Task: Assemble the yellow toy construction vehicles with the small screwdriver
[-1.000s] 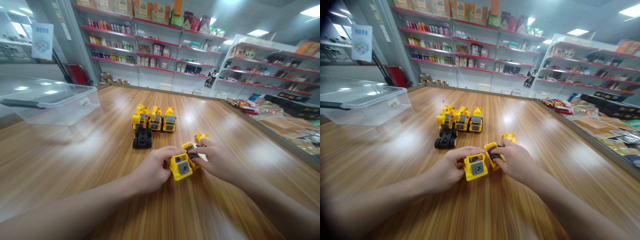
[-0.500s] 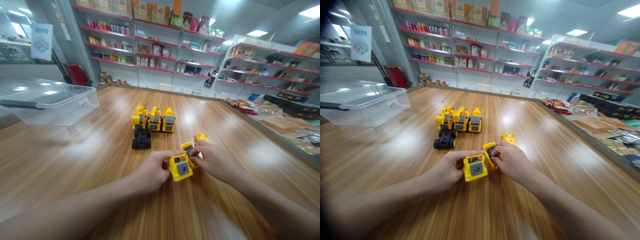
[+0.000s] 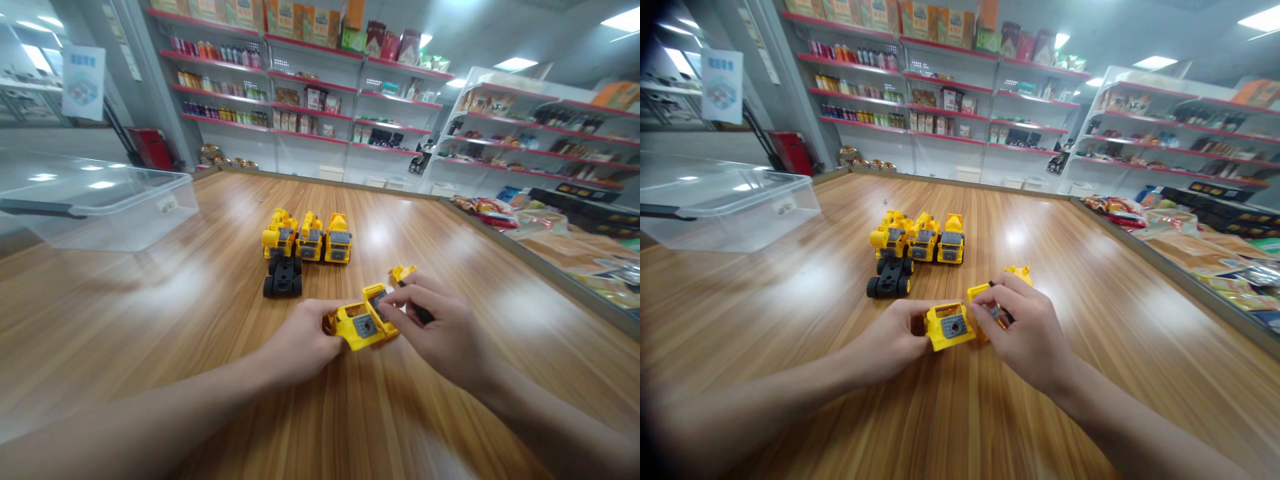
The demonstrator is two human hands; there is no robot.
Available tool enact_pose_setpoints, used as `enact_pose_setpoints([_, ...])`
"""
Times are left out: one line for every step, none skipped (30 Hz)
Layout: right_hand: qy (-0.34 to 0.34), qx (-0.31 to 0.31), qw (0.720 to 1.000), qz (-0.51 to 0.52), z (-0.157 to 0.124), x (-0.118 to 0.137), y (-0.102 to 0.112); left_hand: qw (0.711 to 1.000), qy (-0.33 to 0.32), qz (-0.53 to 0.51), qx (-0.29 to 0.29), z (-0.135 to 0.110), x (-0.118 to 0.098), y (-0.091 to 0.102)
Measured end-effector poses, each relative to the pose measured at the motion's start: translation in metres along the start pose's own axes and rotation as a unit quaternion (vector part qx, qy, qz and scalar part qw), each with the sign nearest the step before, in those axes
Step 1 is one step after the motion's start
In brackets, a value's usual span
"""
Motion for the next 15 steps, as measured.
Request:
enact_pose_setpoints([-0.013,0.004,1.0,-0.005,0.002,-0.006,-0.001,1.0,0.006,0.009,-0.01,0.0,0.002,0.003])
enact_pose_setpoints([-0.025,0.007,1.0,-0.01,0.004,-0.013,-0.002,0.999,0.017,0.018,-0.025,0.0,0.005,0.007])
enact_pose_setpoints([-0.035,0.009,0.999,-0.013,0.006,-0.018,-0.002,0.998,0.033,0.025,-0.044,0.0,0.009,0.011])
enact_pose_setpoints([-0.044,0.012,0.999,-0.016,0.007,-0.023,-0.003,0.996,0.052,0.029,-0.067,0.0,0.014,0.016])
enact_pose_setpoints([-0.05,0.015,0.999,-0.018,0.008,-0.026,-0.004,0.993,0.07,0.031,-0.088,-0.001,0.018,0.021])
enact_pose_setpoints([-0.055,0.017,0.998,-0.019,0.009,-0.028,-0.005,0.99,0.085,0.032,-0.107,-0.002,0.02,0.025])
enact_pose_setpoints([-0.063,0.019,0.998,-0.016,0.009,-0.029,-0.006,0.987,0.094,0.035,-0.125,-0.003,0.021,0.028])
enact_pose_setpoints([-0.073,0.019,0.997,-0.007,0.009,-0.028,-0.006,0.984,0.096,0.038,-0.143,-0.003,0.019,0.033])
enact_pose_setpoints([-0.087,0.02,0.996,0.011,0.008,-0.027,-0.006,0.982,0.092,0.04,-0.161,-0.003,0.017,0.037])
enact_pose_setpoints([-0.102,0.024,0.994,0.041,0.006,-0.025,-0.006,0.979,0.085,0.041,-0.182,-0.003,0.013,0.042])
enact_pose_setpoints([-0.116,0.035,0.989,0.085,0.003,-0.021,-0.006,0.974,0.076,0.04,-0.208,-0.003,0.009,0.048])
enact_pose_setpoints([-0.127,0.055,0.98,0.14,-0.001,-0.016,-0.007,0.969,0.064,0.039,-0.234,-0.004,0.005,0.055])
enact_pose_setpoints([-0.131,0.081,0.967,0.205,-0.006,-0.009,-0.009,0.964,0.049,0.038,-0.258,-0.005,0.001,0.061])
enact_pose_setpoints([-0.129,0.119,0.945,0.275,-0.013,0.001,-0.012,0.959,0.034,0.036,-0.277,-0.005,-0.002,0.067])
enact_pose_setpoints([-0.126,0.135,0.932,0.312,-0.019,0.009,-0.011,0.956,0.018,0.035,-0.29,-0.005,-0.004,0.071])
Point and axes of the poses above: each hand's wrist, its own z-axis towards the middle knuckle, its own y-axis out of the back of the hand, x = y × z, the point moved 9 cm from there along z, towards the middle knuckle, and after that the axes turned 7 degrees about -y, right-handed, at the moved point
